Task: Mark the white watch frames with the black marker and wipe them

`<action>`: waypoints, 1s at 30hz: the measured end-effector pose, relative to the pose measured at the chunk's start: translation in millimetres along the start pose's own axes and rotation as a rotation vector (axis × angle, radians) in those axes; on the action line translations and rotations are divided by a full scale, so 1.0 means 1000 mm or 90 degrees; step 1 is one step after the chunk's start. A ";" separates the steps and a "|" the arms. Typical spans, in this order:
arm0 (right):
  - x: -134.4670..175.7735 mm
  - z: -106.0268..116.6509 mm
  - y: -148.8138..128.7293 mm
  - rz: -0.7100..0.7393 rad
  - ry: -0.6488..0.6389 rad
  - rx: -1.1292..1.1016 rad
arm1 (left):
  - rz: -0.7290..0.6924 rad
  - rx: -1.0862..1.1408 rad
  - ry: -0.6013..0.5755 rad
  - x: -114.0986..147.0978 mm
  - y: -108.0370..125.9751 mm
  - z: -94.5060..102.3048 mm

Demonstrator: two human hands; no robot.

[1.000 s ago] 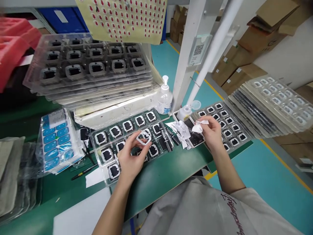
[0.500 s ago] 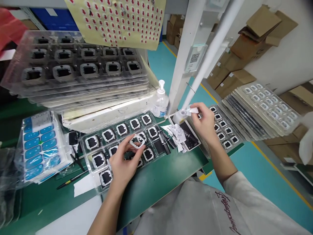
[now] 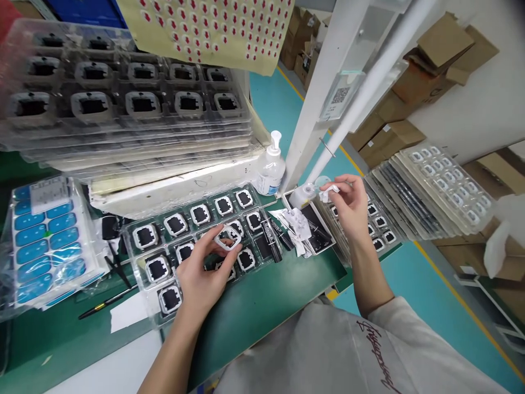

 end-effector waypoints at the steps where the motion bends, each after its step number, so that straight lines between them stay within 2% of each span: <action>1: 0.001 0.000 0.001 -0.004 0.000 -0.003 | -0.002 0.000 0.001 0.000 0.000 0.000; 7: 0.001 0.001 0.005 0.034 0.005 0.086 | -0.022 -0.005 -0.006 0.000 0.002 -0.002; 11: -0.008 0.000 0.003 0.099 0.021 0.268 | -0.023 -0.017 -0.003 -0.001 0.000 -0.003; 13: -0.013 -0.003 0.003 0.122 -0.007 0.380 | -0.019 -0.019 -0.002 -0.001 -0.001 -0.003; 16: -0.019 -0.007 0.005 0.141 -0.069 0.472 | -0.012 -0.018 -0.004 -0.001 -0.003 -0.004; 25: -0.014 -0.007 0.005 0.170 -0.151 0.567 | -0.002 -0.022 -0.015 0.001 -0.006 -0.005; 30: -0.006 -0.008 0.004 0.176 -0.199 0.674 | -0.008 -0.021 -0.017 0.002 -0.007 -0.005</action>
Point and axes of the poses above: each hand's wrist, its own x-axis away from the middle knuckle, its own z-axis out of the back of the hand, y = z × x, the point moved 1 cm from there along -x, towards the middle knuckle, and after that the axes turned 14 degrees about -y, right-handed, at the moved point
